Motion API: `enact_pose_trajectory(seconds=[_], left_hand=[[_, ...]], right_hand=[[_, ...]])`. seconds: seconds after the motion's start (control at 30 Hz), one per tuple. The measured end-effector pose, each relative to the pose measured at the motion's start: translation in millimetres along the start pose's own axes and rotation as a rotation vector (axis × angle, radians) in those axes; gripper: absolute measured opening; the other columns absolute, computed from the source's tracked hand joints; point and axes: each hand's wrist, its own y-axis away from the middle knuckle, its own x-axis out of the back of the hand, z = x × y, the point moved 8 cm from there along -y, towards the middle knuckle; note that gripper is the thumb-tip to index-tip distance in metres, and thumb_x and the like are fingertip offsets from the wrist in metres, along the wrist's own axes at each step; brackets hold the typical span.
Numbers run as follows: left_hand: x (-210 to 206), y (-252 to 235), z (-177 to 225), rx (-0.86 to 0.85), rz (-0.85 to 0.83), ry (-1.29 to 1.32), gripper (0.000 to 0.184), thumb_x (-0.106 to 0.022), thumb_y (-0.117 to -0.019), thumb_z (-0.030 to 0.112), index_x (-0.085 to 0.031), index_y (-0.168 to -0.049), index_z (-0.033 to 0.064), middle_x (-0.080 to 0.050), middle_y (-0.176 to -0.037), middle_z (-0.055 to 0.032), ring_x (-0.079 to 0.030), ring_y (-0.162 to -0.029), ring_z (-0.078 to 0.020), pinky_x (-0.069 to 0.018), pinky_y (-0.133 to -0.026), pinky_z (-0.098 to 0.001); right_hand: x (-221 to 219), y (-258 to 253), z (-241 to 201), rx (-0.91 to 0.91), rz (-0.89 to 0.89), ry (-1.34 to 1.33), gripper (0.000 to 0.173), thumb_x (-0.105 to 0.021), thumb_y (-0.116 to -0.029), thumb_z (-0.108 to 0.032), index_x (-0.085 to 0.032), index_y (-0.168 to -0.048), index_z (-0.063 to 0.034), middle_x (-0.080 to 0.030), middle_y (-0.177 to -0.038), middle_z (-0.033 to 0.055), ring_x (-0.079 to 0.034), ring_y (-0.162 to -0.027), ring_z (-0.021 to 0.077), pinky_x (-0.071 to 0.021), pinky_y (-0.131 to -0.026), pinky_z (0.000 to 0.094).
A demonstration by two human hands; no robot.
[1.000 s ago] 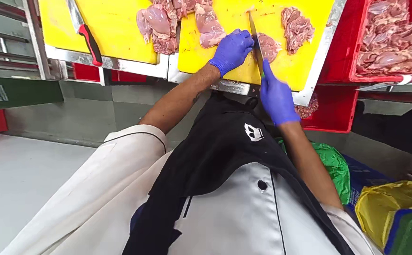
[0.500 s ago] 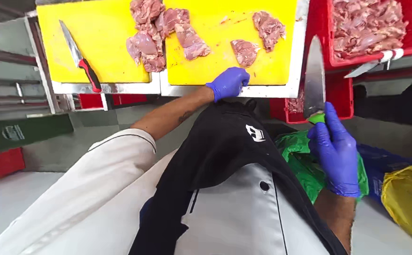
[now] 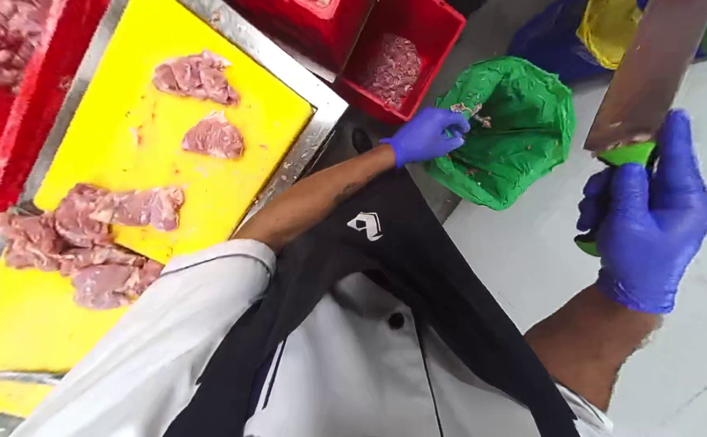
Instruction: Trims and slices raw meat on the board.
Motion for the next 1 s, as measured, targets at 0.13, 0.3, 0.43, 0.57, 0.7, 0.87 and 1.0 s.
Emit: enact_pose_trajectory(seconds=[0.13,0.3,0.43,0.57,0.7,0.87,1.0], left_hand=[[95.2,92.5,-3.3,0.033,0.239,-0.017,0.026,-0.065,-0.0984,0.020,-0.073,-0.118,0.0051,-0.075,-0.109,-0.0060,-0.072,-0.095,-0.0111,-0.0610,-0.089,-0.0338],[257.3,296.6,-58.0,0.661,0.678,-0.478,0.037,-0.059,-0.1013,0.031,-0.067,-0.130,0.0099,-0.074,-0.118,-0.0067,-0.072,-0.100,-0.0196,-0.0593,-0.089,-0.0432],[280.9,401.7,-113.3,0.946,0.680,-0.496,0.048,-0.066,-0.0965,0.040,-0.066,-0.132,0.0084,-0.071,-0.121,-0.0127,-0.067,-0.116,-0.0292,-0.0522,-0.104,-0.0534],[257.4,380.7,-121.0,0.838,0.553,-0.482,0.032,-0.066,-0.0949,0.037,-0.075,-0.111,0.0111,-0.072,-0.115,-0.0106,-0.066,-0.114,-0.0266,-0.0527,-0.101,-0.0508],[253.7,357.4,-110.0,0.846,0.356,-0.532,0.026,-0.067,-0.0887,0.025,-0.073,-0.107,0.0083,-0.070,-0.114,-0.0138,-0.065,-0.114,-0.0320,-0.0518,-0.097,-0.0554],[264.8,347.1,-104.0,0.620,0.490,-0.377,0.016,-0.069,-0.0817,0.008,-0.069,-0.096,0.0029,-0.071,-0.089,-0.0096,-0.068,-0.087,-0.0233,-0.0553,-0.080,-0.0466],[290.2,346.9,-87.3,0.450,0.644,-0.162,0.017,-0.066,-0.0851,0.002,-0.067,-0.101,-0.0040,-0.069,-0.092,-0.0132,-0.066,-0.084,-0.0190,-0.0556,-0.079,-0.0375]], right_hand=[[-51.2,26.7,34.0,-0.056,-0.107,-0.007,0.052,-0.044,-0.1092,-0.026,-0.036,-0.161,-0.0222,-0.065,-0.084,0.0021,-0.057,-0.055,0.0119,-0.0513,-0.045,0.0312],[-171.4,49.0,8.4,0.155,-0.410,0.023,0.051,-0.045,-0.1080,-0.027,-0.042,-0.158,-0.0198,-0.068,-0.085,0.0029,-0.058,-0.055,0.0104,-0.0526,-0.047,0.0322],[-256.5,70.9,-32.1,0.394,-0.687,0.060,0.050,-0.045,-0.1078,-0.031,-0.044,-0.157,-0.0249,-0.070,-0.090,0.0046,-0.060,-0.059,0.0101,-0.0540,-0.052,0.0340],[-318.4,99.8,-70.5,0.627,-0.907,0.199,0.048,-0.041,-0.1087,-0.033,-0.046,-0.156,-0.0304,-0.073,-0.093,0.0090,-0.067,-0.068,0.0187,-0.0573,-0.063,0.0460],[-353.8,117.2,-94.1,0.787,-1.073,0.302,0.048,-0.038,-0.1094,-0.033,-0.043,-0.158,-0.0305,-0.075,-0.102,0.0130,-0.072,-0.083,0.0290,-0.0572,-0.074,0.0539],[-394.1,112.6,-110.4,0.923,-1.289,0.406,0.049,-0.034,-0.1102,-0.034,-0.040,-0.159,-0.0324,-0.074,-0.104,0.0142,-0.072,-0.087,0.0337,-0.0561,-0.078,0.0577],[-413.9,86.2,-112.7,0.900,-1.333,0.411,0.049,-0.032,-0.1105,-0.038,-0.040,-0.158,-0.0340,-0.074,-0.107,0.0148,-0.072,-0.092,0.0346,-0.0545,-0.083,0.0605]])
